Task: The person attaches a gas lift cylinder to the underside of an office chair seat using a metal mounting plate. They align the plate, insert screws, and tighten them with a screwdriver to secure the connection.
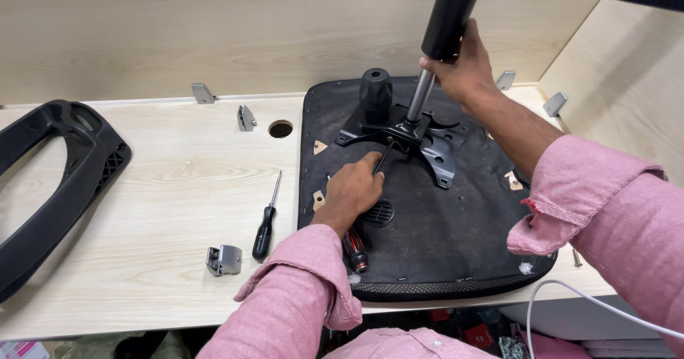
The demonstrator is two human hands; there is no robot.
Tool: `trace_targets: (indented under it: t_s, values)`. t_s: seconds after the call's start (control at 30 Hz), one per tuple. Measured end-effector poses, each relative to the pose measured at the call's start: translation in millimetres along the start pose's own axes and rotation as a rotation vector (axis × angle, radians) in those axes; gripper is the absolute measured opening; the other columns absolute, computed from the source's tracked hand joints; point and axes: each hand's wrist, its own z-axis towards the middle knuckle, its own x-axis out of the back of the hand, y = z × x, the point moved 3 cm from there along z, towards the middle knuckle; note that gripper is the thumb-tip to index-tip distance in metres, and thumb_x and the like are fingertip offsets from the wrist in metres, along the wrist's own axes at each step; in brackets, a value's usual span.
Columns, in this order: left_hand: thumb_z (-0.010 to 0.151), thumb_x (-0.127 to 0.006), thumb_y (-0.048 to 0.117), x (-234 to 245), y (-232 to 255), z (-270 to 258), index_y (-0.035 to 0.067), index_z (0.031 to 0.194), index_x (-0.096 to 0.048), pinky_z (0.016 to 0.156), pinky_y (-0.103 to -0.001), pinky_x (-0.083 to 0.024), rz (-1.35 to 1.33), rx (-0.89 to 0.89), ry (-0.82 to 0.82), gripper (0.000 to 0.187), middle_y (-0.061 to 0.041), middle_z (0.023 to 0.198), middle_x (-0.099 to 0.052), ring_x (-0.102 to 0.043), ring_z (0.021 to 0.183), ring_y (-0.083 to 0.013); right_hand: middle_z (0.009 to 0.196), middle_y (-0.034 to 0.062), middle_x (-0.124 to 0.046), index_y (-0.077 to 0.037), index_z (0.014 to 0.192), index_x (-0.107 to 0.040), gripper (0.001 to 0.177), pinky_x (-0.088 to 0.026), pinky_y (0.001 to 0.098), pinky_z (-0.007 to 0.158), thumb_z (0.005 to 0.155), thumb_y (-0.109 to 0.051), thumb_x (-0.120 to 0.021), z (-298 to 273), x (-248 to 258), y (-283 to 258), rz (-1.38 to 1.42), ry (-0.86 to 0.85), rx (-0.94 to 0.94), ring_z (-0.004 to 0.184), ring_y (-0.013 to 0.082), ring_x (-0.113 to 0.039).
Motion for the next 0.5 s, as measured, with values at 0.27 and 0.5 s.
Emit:
trace_targets:
  t_s: [0.27, 0.5]
  values:
    - [0.100, -0.053, 0.035, 25.0, -25.4, 4.1, 0.031, 0.144, -0.053, 0.101, -0.048, -0.050, 0.114, -0.044, -0.017, 0.044, -0.012, 0.119, -0.074, -0.067, 0.116, -0.0346, 0.118, 0.0174, -0.065, -0.007, 0.133, -0.030, 0.063, -0.057, 0.0432, 0.099, 0.093, -0.016, -0.078, -8.6, -7.5, -15.6, -0.249, 0.006, -0.024, 0.113, 0.0317, -0.070]
    - [0.098, -0.056, 0.039, 44.5, -47.2, 28.4, 0.040, 0.144, -0.055, 0.098, -0.045, -0.052, 0.189, -0.113, -0.079, 0.046, -0.007, 0.125, -0.072, -0.066, 0.119, -0.0308, 0.117, 0.0247, -0.065, 0.000, 0.131, -0.028, 0.067, -0.056, 0.0452, 0.099, 0.092, -0.017, -0.079, -11.0, -12.5, -16.5, -0.368, 0.069, 0.010, 0.111, 0.0375, -0.069]
